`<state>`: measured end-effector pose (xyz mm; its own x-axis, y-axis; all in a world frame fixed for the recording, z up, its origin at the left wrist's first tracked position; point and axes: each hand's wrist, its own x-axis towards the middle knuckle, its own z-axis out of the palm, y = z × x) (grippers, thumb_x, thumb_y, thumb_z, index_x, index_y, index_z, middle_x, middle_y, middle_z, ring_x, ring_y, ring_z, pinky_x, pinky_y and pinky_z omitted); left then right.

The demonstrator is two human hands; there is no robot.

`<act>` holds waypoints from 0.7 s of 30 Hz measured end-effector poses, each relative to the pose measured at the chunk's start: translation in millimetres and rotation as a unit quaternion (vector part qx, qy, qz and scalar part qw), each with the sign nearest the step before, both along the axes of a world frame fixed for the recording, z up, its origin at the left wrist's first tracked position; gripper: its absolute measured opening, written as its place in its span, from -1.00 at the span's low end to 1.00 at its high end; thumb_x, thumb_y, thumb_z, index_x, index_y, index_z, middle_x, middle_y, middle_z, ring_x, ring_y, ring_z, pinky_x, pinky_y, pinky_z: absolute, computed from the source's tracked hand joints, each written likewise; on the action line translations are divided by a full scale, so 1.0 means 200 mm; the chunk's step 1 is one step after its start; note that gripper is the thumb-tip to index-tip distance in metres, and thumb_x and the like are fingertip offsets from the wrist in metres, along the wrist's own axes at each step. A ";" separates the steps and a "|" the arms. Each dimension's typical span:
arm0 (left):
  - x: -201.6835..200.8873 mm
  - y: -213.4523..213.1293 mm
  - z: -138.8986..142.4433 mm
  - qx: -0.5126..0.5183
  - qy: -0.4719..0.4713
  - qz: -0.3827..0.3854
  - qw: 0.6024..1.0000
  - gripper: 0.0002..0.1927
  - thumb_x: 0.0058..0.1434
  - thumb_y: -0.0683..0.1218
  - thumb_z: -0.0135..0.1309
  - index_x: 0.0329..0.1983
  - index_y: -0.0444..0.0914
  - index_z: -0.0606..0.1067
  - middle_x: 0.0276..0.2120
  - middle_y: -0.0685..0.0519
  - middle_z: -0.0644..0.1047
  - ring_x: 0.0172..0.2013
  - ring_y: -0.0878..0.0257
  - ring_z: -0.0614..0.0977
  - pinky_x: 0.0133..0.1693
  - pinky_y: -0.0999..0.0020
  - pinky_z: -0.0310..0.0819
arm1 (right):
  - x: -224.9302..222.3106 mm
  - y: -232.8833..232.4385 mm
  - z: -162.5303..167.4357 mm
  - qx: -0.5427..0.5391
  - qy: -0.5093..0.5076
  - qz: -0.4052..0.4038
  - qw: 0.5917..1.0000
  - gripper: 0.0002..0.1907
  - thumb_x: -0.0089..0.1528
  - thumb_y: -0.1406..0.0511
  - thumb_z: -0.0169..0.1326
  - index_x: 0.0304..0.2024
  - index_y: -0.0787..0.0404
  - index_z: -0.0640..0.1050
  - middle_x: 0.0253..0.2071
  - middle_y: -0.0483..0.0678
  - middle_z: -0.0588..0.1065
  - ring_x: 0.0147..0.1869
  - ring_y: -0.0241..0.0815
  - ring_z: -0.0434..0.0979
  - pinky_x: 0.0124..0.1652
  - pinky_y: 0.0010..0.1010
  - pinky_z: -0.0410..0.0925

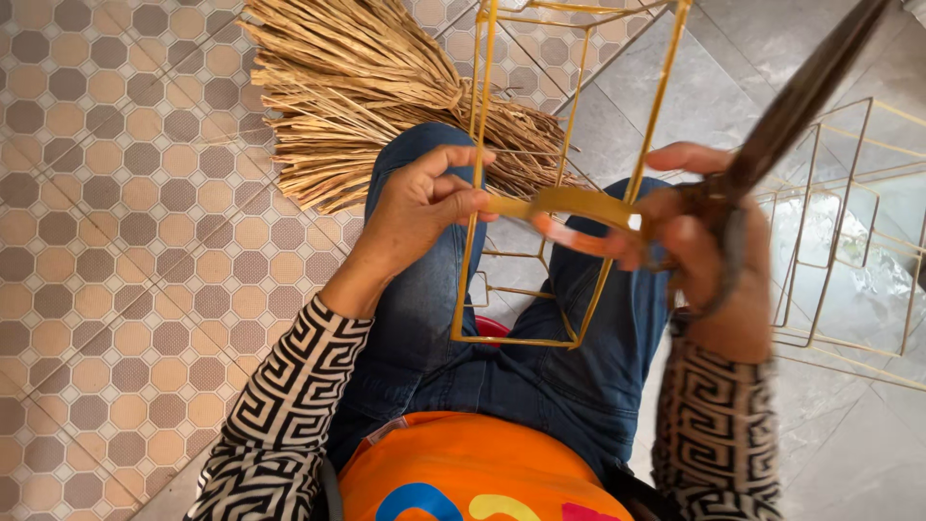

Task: The person sits on a small stool and uses scissors to cut pieces of clear tape, which they then apply to the joints of a gold-colored metal wire frame. They repeat this process on multiple frames, securing the corners with tape.

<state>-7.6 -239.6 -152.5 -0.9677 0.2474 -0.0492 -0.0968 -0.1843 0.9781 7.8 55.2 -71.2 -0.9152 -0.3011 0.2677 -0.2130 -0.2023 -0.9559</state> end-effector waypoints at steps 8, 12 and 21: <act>-0.01 0.03 -0.08 -0.012 0.018 0.034 0.999 -0.75 0.44 -0.12 0.08 0.08 -0.38 0.53 -0.19 -0.03 0.67 -0.17 0.26 0.74 -0.17 0.49 0.55 | -0.12 0.37 0.02 0.221 0.034 -0.075 0.972 -0.53 0.23 0.37 0.30 0.16 0.30 0.47 -0.32 -0.03 0.60 -0.26 -0.34 0.60 -0.27 -0.60 0.40; 0.01 0.06 -0.09 -0.013 0.027 0.058 0.998 -0.72 0.41 -0.13 0.08 0.12 -0.35 0.49 -0.21 -0.01 0.67 -0.20 0.29 0.73 -0.12 0.48 0.62 | -0.10 0.38 -0.15 0.258 0.039 -0.115 0.959 -0.51 0.23 0.43 0.35 0.16 0.32 0.48 -0.29 -0.04 0.60 -0.19 -0.38 0.59 -0.16 -0.61 0.40; 0.06 0.11 -0.02 -0.079 0.045 0.128 0.988 -0.64 0.40 -0.18 0.06 0.24 -0.34 0.43 -0.33 0.03 0.65 -0.28 0.32 0.72 -0.18 0.51 0.60 | -0.09 0.33 -0.25 0.265 0.052 -0.153 0.951 -0.49 0.25 0.43 0.35 0.22 0.26 0.48 -0.26 -0.08 0.59 -0.20 -0.41 0.52 -0.19 -0.60 0.34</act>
<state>4.4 -216.9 -156.2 -0.9997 -0.0097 0.0205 0.0209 -0.0353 0.9992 -9.6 121.2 -120.8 -0.9583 -0.1431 0.2472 -0.2842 0.3888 -0.8764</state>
